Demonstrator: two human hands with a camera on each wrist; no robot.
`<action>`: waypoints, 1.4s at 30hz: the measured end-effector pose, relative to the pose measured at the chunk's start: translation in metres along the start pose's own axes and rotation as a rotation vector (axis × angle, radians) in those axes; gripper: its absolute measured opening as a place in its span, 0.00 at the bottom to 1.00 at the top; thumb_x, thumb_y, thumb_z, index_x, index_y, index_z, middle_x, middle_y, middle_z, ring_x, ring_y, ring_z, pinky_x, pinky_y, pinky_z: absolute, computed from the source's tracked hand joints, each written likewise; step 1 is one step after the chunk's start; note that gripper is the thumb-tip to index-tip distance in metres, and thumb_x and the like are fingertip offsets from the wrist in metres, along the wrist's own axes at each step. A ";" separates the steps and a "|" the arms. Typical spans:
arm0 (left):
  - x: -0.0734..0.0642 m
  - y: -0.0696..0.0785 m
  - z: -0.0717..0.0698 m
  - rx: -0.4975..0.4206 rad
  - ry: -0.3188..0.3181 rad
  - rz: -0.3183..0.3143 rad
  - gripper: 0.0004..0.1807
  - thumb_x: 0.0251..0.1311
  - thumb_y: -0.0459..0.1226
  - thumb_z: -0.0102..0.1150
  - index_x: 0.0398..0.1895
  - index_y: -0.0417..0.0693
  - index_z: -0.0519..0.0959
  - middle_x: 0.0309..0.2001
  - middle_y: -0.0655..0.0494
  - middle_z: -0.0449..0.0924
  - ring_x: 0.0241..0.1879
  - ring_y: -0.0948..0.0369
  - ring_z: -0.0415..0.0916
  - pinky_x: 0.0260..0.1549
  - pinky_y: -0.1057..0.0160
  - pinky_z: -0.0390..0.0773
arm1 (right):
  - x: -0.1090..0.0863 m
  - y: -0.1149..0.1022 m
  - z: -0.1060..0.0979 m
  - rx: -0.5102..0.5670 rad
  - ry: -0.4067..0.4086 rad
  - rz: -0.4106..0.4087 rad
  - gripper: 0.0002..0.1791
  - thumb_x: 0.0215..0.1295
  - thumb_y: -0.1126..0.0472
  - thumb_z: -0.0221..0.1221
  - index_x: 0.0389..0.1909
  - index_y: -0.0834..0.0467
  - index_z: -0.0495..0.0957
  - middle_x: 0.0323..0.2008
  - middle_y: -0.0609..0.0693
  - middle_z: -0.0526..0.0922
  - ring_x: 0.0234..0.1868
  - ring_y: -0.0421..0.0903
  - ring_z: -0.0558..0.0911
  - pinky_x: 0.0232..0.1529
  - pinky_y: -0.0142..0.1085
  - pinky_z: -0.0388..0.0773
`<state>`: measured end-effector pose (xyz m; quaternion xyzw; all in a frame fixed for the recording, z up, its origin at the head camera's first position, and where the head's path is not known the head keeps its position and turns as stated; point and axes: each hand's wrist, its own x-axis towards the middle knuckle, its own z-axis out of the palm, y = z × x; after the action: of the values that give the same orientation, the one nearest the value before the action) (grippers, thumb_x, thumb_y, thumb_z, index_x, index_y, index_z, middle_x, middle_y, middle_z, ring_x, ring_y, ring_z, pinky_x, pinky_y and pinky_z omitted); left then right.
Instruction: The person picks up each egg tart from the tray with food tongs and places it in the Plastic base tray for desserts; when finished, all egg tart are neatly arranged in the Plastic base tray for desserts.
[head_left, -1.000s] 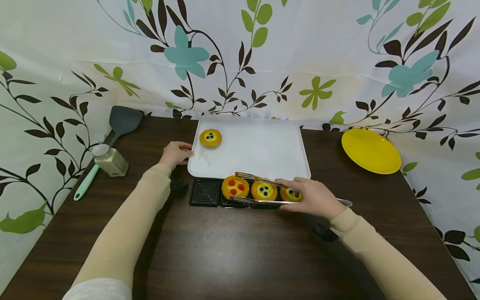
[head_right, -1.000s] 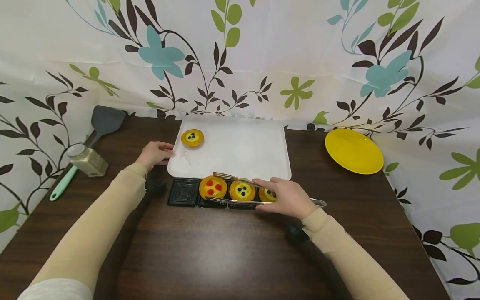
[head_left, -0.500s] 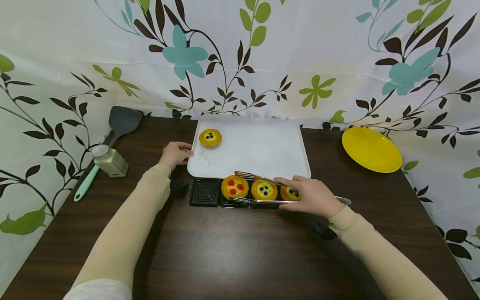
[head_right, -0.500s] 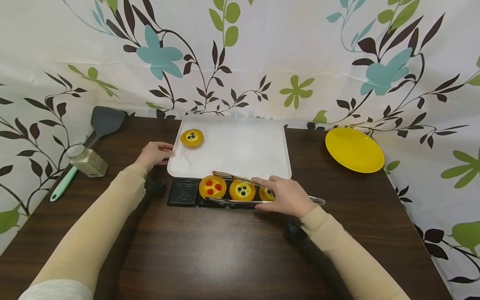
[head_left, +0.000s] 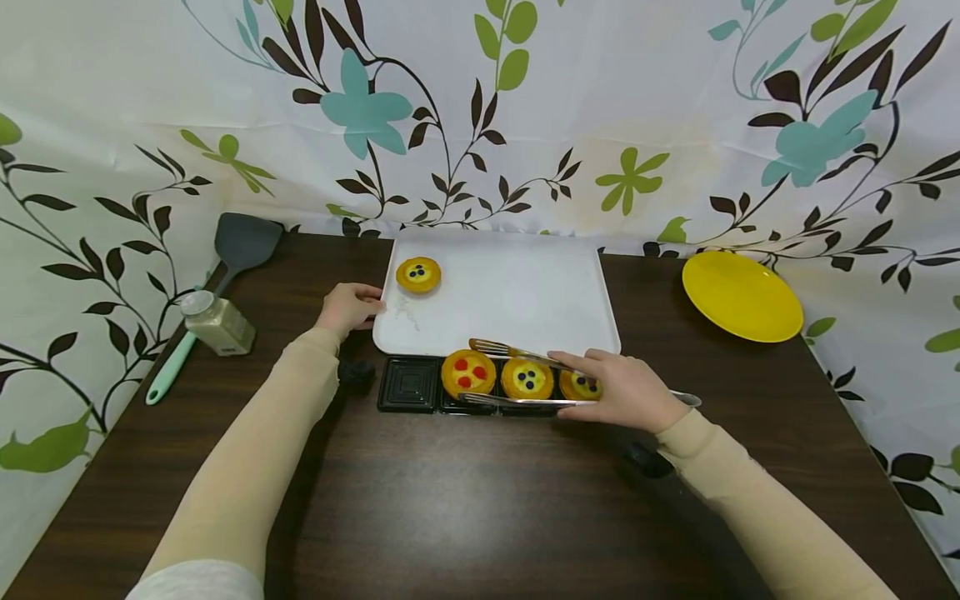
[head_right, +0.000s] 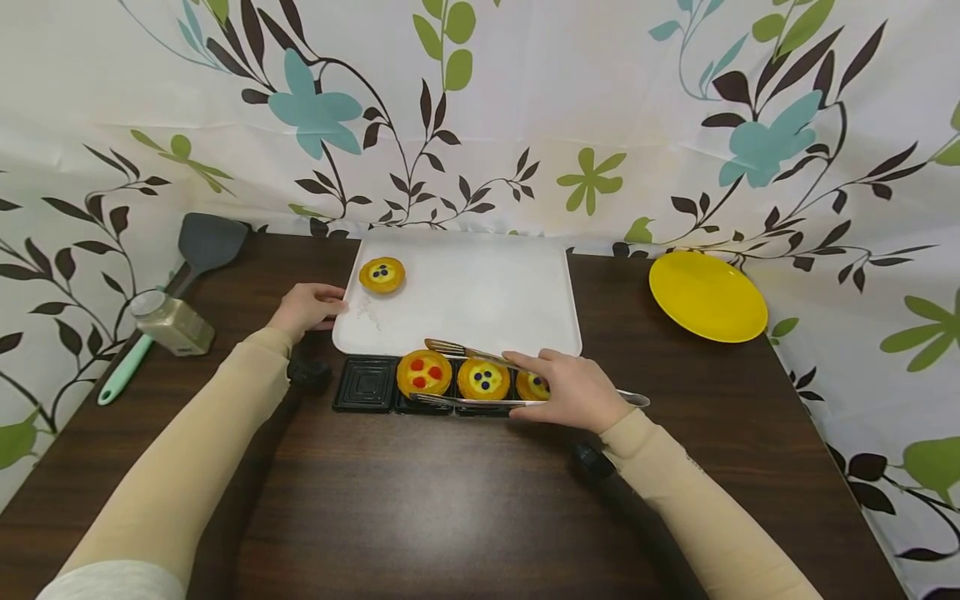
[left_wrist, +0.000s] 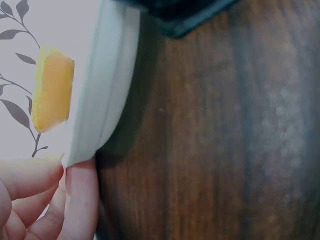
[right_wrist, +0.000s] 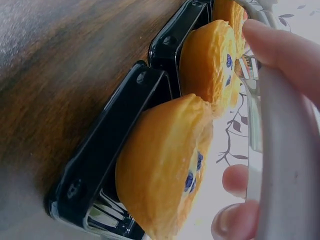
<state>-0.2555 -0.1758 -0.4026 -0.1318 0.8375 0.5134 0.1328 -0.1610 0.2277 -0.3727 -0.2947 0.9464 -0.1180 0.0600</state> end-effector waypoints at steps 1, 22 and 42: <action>0.000 0.000 0.000 0.002 0.000 -0.002 0.22 0.66 0.31 0.53 0.63 0.35 0.69 0.55 0.35 0.73 0.51 0.48 0.74 0.49 0.55 0.79 | 0.000 0.000 0.000 0.001 0.004 0.001 0.43 0.46 0.33 0.67 0.65 0.42 0.69 0.36 0.48 0.79 0.27 0.39 0.72 0.30 0.33 0.78; 0.005 -0.005 -0.004 -0.003 -0.008 -0.005 0.22 0.65 0.30 0.53 0.63 0.35 0.69 0.55 0.36 0.73 0.50 0.49 0.75 0.48 0.55 0.80 | 0.048 -0.004 -0.015 0.015 0.070 0.001 0.43 0.49 0.35 0.66 0.68 0.44 0.66 0.30 0.50 0.77 0.23 0.43 0.68 0.19 0.33 0.66; 0.002 0.000 -0.003 -0.029 -0.017 -0.005 0.22 0.64 0.30 0.54 0.62 0.35 0.70 0.53 0.37 0.74 0.48 0.51 0.75 0.48 0.56 0.80 | 0.155 -0.002 -0.022 0.002 0.025 0.121 0.46 0.50 0.35 0.65 0.70 0.44 0.62 0.45 0.59 0.80 0.31 0.50 0.76 0.30 0.43 0.77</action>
<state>-0.2575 -0.1789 -0.4022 -0.1316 0.8283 0.5264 0.1394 -0.2909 0.1414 -0.3573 -0.2356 0.9629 -0.1189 0.0557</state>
